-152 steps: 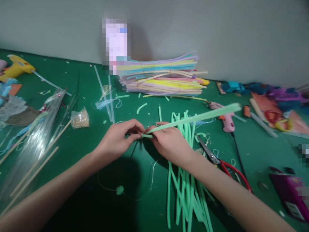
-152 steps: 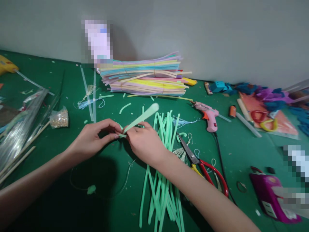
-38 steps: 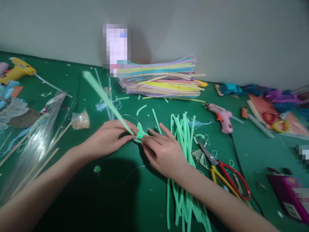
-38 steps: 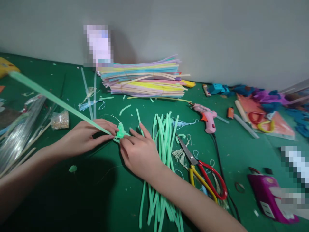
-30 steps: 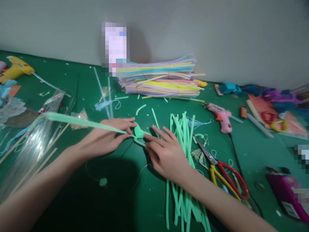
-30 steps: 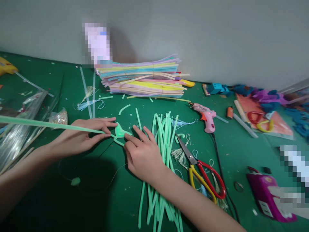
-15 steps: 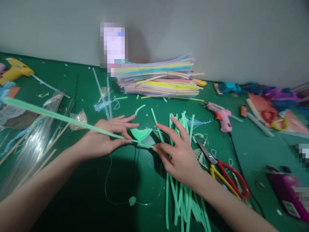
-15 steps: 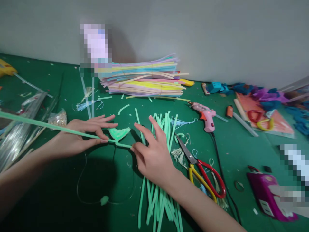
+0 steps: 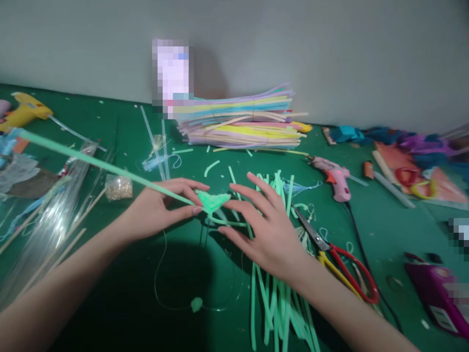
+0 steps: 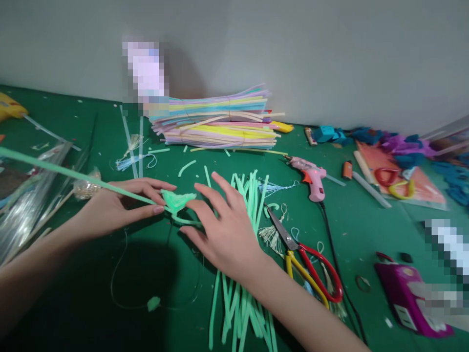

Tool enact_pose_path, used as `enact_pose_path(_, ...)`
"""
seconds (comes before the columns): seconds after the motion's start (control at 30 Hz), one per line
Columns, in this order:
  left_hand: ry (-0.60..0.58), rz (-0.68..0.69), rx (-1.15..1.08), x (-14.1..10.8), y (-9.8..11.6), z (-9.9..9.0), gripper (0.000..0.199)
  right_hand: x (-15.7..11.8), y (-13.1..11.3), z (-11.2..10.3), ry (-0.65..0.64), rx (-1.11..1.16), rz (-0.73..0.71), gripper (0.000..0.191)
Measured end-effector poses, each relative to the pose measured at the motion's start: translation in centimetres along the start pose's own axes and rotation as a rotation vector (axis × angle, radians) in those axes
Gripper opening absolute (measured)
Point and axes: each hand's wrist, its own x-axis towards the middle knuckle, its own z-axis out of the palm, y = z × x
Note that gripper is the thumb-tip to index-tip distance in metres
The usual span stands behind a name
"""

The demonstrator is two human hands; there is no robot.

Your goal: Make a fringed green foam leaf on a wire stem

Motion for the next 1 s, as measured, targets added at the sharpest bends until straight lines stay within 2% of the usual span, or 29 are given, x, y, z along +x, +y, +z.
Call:
enact_pose_path(0.1, -0.018, 0.034, 0.003, 0.0, 0.2, 0.0, 0.007, 0.6, -0.4, 0.7, 0.004, 0.021, -0.038, 0.034)
enact_pose_path(0.23, -0.041, 0.045, -0.025, -0.2, 0.4, 0.0, 0.006, 1.1, -0.2, 1.3, 0.009, 0.053, -0.075, 0.023)
enact_pose_path(0.63, -0.048, -0.034, -0.17, -0.3, 0.6, -0.3, 0.009, 1.2, -0.1, 1.4, 0.155, 0.067, -0.164, 0.011)
enact_pose_path(0.77, 0.023, -0.158, -0.36, -0.4, 1.0, 0.2, 0.012, 1.3, 0.1, 1.2, 0.171, 0.169, -0.144, 0.016)
enact_pose_path(0.83, 0.053, -0.261, -0.55, -0.5, 1.4, 0.6, 0.032, 1.3, 0.2, 1.0, 0.156, 0.262, -0.117, 0.021)
enact_pose_path(0.9, 0.027, -0.393, -0.702, -0.5, 1.6, 1.0, 0.055, 1.2, 0.2, 1.0, 0.142, 0.336, -0.095, 0.024)
enact_pose_path(0.93, 0.002, -0.461, -0.743, -0.5, 1.7, 1.1, 0.059, 1.2, 0.1, 1.0, 0.14, 0.362, -0.085, 0.025)
enact_pose_path(1.0, -0.022, -0.556, -0.771, -0.5, 1.7, 1.2, 0.053, 1.2, 0.1, 1.0, 0.13, 0.421, -0.035, 0.025)
